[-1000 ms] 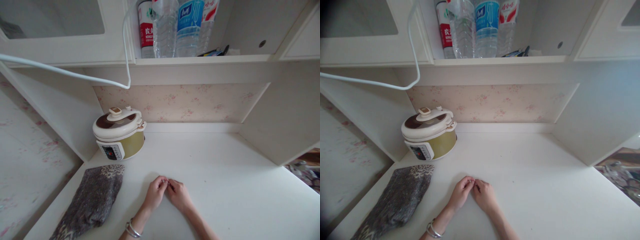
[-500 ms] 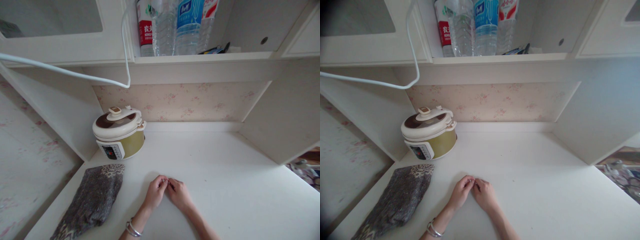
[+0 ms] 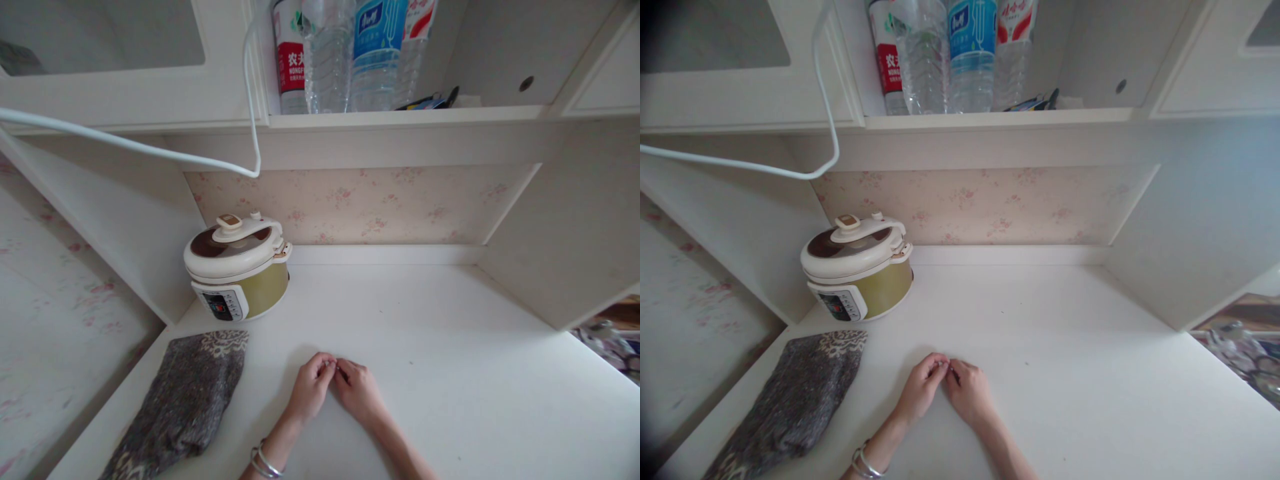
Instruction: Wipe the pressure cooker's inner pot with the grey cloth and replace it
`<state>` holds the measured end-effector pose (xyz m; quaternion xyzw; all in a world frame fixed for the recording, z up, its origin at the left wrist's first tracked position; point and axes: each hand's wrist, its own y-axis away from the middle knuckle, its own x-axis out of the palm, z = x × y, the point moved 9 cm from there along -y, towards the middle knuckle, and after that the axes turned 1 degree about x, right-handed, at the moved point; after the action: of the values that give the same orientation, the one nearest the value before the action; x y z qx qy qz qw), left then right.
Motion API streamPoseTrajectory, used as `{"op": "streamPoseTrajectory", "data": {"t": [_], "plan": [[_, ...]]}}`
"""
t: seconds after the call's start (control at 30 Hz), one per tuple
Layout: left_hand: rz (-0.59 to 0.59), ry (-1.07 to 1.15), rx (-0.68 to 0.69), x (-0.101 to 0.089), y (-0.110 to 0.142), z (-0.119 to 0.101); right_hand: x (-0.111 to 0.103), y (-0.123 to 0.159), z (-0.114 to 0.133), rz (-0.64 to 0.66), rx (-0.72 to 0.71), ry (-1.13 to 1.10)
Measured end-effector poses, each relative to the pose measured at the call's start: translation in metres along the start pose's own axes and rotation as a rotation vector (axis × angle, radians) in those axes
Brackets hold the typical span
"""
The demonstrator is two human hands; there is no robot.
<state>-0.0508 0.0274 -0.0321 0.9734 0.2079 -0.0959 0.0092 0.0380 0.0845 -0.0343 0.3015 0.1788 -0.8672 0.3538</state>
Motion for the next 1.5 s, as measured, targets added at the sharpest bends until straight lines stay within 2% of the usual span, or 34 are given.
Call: {"op": "streamPoseTrajectory", "data": {"t": [0.27, 1.5], "plan": [[-0.004, -0.018, -0.005, 0.0001, -0.0001, 0.0022, 0.0005, 0.0007, -0.0019, 0.025, 0.05, 0.004], [0.012, -0.03, -0.013, 0.0014, 0.0011, 0.0, -0.0001, 0.003, 0.0002, 0.026, 0.058, 0.033]]}}
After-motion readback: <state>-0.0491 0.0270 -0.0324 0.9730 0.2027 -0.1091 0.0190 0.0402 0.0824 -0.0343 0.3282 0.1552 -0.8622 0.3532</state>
